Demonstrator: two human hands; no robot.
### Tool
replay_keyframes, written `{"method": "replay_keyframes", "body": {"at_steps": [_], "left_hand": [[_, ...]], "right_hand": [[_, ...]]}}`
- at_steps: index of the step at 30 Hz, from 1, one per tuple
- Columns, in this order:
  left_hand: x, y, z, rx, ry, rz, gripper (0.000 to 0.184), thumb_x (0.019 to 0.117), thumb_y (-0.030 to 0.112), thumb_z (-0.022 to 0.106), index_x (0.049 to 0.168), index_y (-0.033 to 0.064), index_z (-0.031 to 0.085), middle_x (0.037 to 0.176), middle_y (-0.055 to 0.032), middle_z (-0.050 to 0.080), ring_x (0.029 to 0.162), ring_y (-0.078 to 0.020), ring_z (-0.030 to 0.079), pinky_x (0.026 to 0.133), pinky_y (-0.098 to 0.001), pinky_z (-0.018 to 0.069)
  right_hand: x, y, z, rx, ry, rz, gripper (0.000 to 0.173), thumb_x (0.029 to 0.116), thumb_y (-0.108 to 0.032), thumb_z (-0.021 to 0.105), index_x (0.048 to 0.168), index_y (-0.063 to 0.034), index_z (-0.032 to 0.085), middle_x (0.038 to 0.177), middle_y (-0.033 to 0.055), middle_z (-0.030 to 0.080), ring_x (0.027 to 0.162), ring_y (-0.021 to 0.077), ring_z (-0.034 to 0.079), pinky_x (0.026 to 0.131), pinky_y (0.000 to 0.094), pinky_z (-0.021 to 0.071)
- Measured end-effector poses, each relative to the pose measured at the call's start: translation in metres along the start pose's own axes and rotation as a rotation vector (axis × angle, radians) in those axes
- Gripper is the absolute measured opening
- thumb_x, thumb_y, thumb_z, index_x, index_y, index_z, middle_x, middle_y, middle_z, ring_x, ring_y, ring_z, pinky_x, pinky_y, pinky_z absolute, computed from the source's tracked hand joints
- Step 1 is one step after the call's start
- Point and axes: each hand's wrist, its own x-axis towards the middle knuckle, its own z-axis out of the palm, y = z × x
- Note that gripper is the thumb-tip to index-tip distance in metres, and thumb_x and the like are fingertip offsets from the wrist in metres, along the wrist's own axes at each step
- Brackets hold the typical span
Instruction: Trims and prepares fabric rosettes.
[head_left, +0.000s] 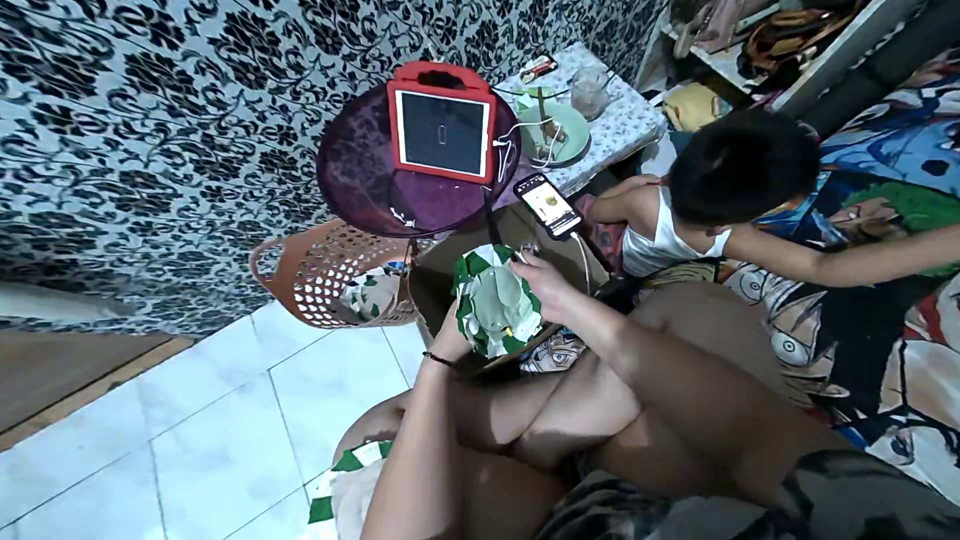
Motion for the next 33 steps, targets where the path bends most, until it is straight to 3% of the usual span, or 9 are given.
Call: {"method": "replay_keyframes", "body": {"at_steps": [5,7,9,11,15,20,23,28,33], "left_hand": [[0.010,0.008,-0.011,-0.044,0.036,-0.144,0.033,0.1038,0.006,0.046,0.132,-0.0090,0.054,0.120,-0.0195,0.063,0.111,-0.0146,0.060,0.100,-0.0342,0.0482],[0.016,0.003,-0.014,-0.166,0.123,-0.258,0.063,0.1117,0.036,0.011,0.148,-0.0046,0.044,0.142,-0.0236,0.055,0.131,-0.0254,0.054,0.112,-0.0465,0.0411],[0.020,-0.001,-0.015,-0.249,0.167,-0.301,0.093,0.1040,0.056,-0.009,0.139,-0.0039,0.052,0.133,-0.0213,0.062,0.119,-0.0252,0.061,0.102,-0.0464,0.0474],[0.016,-0.001,-0.018,-0.264,0.079,-0.282,0.087,0.1053,0.057,-0.002,0.140,-0.0010,0.053,0.130,-0.0171,0.064,0.114,-0.0210,0.063,0.097,-0.0431,0.0508],[0.010,0.013,-0.010,-0.291,-0.017,-0.260,0.025,0.0995,0.018,0.065,0.118,0.0004,0.064,0.095,-0.0057,0.071,0.083,-0.0097,0.069,0.079,-0.0308,0.0596],[-0.004,0.045,-0.025,-0.557,0.153,-0.267,0.027,0.1047,0.012,0.052,0.130,0.0045,0.055,0.102,-0.0045,0.071,0.089,-0.0116,0.070,0.081,-0.0323,0.0607],[-0.003,0.061,-0.037,-0.712,0.423,-0.297,0.032,0.1085,0.025,0.048,0.136,0.0090,0.050,0.105,-0.0075,0.069,0.088,-0.0164,0.071,0.074,-0.0363,0.0614],[-0.002,0.060,-0.024,-0.851,0.740,-0.294,0.033,0.1122,0.025,0.037,0.136,0.0031,0.043,0.112,-0.0126,0.060,0.095,-0.0197,0.067,0.078,-0.0408,0.0603],[-0.008,0.046,0.003,-1.159,0.802,-0.305,0.037,0.1133,0.030,0.030,0.140,0.0059,0.041,0.118,-0.0153,0.059,0.100,-0.0251,0.066,0.081,-0.0461,0.0590]], "right_hand": [[0.007,0.009,-0.003,-0.129,0.045,-0.005,0.056,0.1098,-0.034,0.047,0.160,-0.0123,0.033,0.159,0.0189,0.039,0.142,0.0354,0.042,0.112,0.0592,0.0378],[0.010,0.010,-0.005,-0.207,0.054,-0.081,0.048,0.1105,-0.029,0.046,0.154,-0.0078,0.040,0.152,0.0218,0.046,0.135,0.0359,0.048,0.108,0.0581,0.0415],[0.012,0.011,-0.007,-0.293,0.059,-0.164,0.040,0.1107,-0.024,0.045,0.146,-0.0046,0.047,0.142,0.0238,0.053,0.127,0.0359,0.054,0.102,0.0568,0.0452],[0.013,0.010,-0.006,-0.333,0.062,-0.193,0.037,0.1108,-0.022,0.045,0.143,-0.0034,0.049,0.138,0.0244,0.055,0.122,0.0357,0.057,0.098,0.0560,0.0473],[0.006,0.009,-0.004,-0.323,0.075,-0.197,0.037,0.1110,-0.023,0.044,0.144,-0.0053,0.048,0.139,0.0240,0.054,0.120,0.0368,0.057,0.096,0.0569,0.0483],[-0.002,0.006,-0.004,-0.190,0.106,-0.178,0.047,0.1082,-0.032,0.051,0.148,-0.0104,0.040,0.135,0.0204,0.058,0.115,0.0333,0.059,0.091,0.0535,0.0495],[-0.008,0.000,-0.002,-0.218,0.078,-0.172,0.057,0.1043,-0.021,0.060,0.153,-0.0061,0.034,0.130,0.0195,0.061,0.089,0.0218,0.067,0.075,0.0377,0.0566],[-0.032,-0.012,0.003,-0.227,0.012,-0.134,0.048,0.0973,0.003,0.061,0.144,0.0021,0.048,0.123,0.0151,0.064,0.081,0.0137,0.062,0.072,0.0282,0.0529],[-0.066,-0.013,-0.003,-0.294,-0.020,-0.270,0.047,0.1027,-0.005,0.059,0.148,-0.0024,0.047,0.113,0.0125,0.068,0.069,0.0117,0.063,0.062,0.0264,0.0546]]}}
